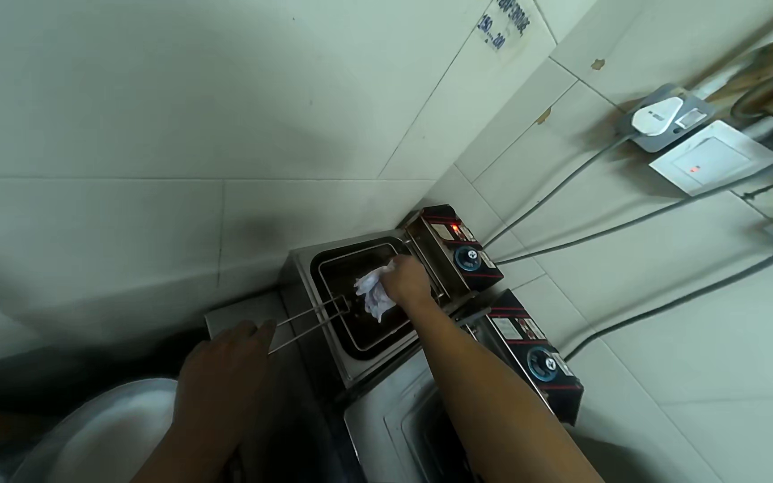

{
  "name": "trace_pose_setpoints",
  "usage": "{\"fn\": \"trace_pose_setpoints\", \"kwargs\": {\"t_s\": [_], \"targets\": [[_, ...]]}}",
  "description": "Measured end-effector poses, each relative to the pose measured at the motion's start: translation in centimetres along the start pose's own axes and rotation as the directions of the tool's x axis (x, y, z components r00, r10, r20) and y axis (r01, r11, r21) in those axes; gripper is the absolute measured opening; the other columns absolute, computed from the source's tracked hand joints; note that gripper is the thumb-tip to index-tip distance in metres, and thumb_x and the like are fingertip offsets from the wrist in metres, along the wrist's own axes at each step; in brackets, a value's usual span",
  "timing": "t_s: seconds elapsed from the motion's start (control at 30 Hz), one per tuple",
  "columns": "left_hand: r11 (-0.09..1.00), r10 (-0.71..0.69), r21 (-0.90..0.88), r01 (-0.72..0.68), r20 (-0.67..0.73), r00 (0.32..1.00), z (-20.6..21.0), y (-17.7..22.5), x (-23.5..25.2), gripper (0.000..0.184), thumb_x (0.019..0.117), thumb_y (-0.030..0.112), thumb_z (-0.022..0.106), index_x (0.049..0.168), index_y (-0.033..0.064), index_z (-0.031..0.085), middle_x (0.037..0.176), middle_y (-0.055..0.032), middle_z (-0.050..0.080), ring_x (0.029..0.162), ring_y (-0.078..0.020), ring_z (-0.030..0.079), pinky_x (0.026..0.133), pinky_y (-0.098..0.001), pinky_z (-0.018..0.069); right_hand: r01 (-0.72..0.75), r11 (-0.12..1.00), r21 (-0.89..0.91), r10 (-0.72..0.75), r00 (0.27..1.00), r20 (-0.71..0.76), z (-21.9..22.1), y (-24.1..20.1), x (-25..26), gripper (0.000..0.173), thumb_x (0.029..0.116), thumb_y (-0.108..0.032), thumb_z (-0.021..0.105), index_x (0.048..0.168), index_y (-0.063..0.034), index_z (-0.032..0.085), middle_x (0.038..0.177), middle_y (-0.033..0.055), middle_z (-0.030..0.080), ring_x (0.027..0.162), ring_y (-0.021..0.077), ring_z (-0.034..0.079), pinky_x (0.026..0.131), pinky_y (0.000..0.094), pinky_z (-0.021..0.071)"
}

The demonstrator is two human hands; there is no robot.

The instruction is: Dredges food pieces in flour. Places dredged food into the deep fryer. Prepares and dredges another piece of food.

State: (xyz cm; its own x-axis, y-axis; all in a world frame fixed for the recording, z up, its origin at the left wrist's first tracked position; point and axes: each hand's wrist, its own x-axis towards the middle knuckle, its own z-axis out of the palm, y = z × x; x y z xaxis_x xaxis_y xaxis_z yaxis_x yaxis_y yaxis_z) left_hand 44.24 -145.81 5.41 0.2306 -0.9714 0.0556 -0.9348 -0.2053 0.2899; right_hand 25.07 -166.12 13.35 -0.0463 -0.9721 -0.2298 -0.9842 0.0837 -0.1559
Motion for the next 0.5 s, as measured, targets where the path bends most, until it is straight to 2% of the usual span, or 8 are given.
{"fn": "trace_pose_setpoints", "kwargs": {"t_s": [0.13, 0.27, 0.33, 0.43, 0.5], "targets": [[0.999, 0.026, 0.027, -0.026, -0.027, 0.999, -0.8, 0.8, 0.7, 0.033, 0.0899, 0.030, 0.073, 0.120, 0.0186, 0.075, 0.102, -0.0080, 0.073, 0.094, -0.0294, 0.071, 0.079, -0.0473, 0.0576, -0.003, 1.000, -0.016, 0.003, 1.000, -0.016, -0.6, 0.2, 0.2, 0.027, 0.0923, -0.029, 0.070, 0.109, -0.0083, 0.071, 0.106, 0.0179, 0.072, 0.101, 0.0363, 0.070, 0.081, 0.0606, 0.0558], [0.999, 0.025, 0.026, -0.025, 0.014, 1.000, -0.3, 0.8, 0.6, 0.037, 0.0912, 0.032, 0.072, 0.126, 0.0190, 0.073, 0.107, -0.0088, 0.073, 0.097, -0.0290, 0.071, 0.082, -0.0470, 0.0570, -0.003, 1.000, 0.003, 0.004, 1.000, -0.022, -1.2, 0.1, 0.0, 0.026, 0.0918, -0.028, 0.070, 0.108, -0.0079, 0.071, 0.105, 0.0179, 0.072, 0.100, 0.0363, 0.070, 0.081, 0.0605, 0.0560], [1.000, 0.017, -0.023, -0.017, 0.030, 0.999, 0.6, 0.5, 0.2, 0.041, 0.0910, 0.030, 0.073, 0.130, 0.0183, 0.071, 0.108, -0.0107, 0.073, 0.097, -0.0313, 0.071, 0.081, -0.0493, 0.0571, -0.005, 1.000, 0.013, 0.005, 1.000, -0.011, -1.1, 0.0, -0.1, 0.026, 0.0923, -0.029, 0.070, 0.109, -0.0082, 0.071, 0.105, 0.0180, 0.072, 0.100, 0.0360, 0.070, 0.081, 0.0602, 0.0561], [0.996, 0.005, -0.093, -0.005, 0.009, 1.000, 2.0, -0.1, -0.4, 0.042, 0.0907, 0.027, 0.075, 0.131, 0.0148, 0.070, 0.106, -0.0134, 0.073, 0.096, -0.0345, 0.071, 0.080, -0.0530, 0.0572, 0.018, 1.000, 0.017, -0.018, 1.000, 0.014, -0.6, 0.0, 0.0, 0.029, 0.0933, -0.031, 0.069, 0.109, -0.0075, 0.071, 0.107, 0.0185, 0.071, 0.102, 0.0367, 0.070, 0.083, 0.0612, 0.0557], [0.993, 0.002, -0.121, -0.001, 0.009, 1.000, 2.7, -0.7, -0.6, 0.042, 0.0917, 0.027, 0.074, 0.131, 0.0128, 0.070, 0.108, -0.0149, 0.072, 0.100, -0.0365, 0.070, 0.084, -0.0566, 0.0554, 0.032, 0.999, 0.039, -0.033, 0.999, 0.030, -0.2, 0.1, 0.4, 0.028, 0.0923, -0.031, 0.070, 0.106, -0.0068, 0.072, 0.105, 0.0192, 0.071, 0.101, 0.0376, 0.070, 0.082, 0.0627, 0.0554]]}}
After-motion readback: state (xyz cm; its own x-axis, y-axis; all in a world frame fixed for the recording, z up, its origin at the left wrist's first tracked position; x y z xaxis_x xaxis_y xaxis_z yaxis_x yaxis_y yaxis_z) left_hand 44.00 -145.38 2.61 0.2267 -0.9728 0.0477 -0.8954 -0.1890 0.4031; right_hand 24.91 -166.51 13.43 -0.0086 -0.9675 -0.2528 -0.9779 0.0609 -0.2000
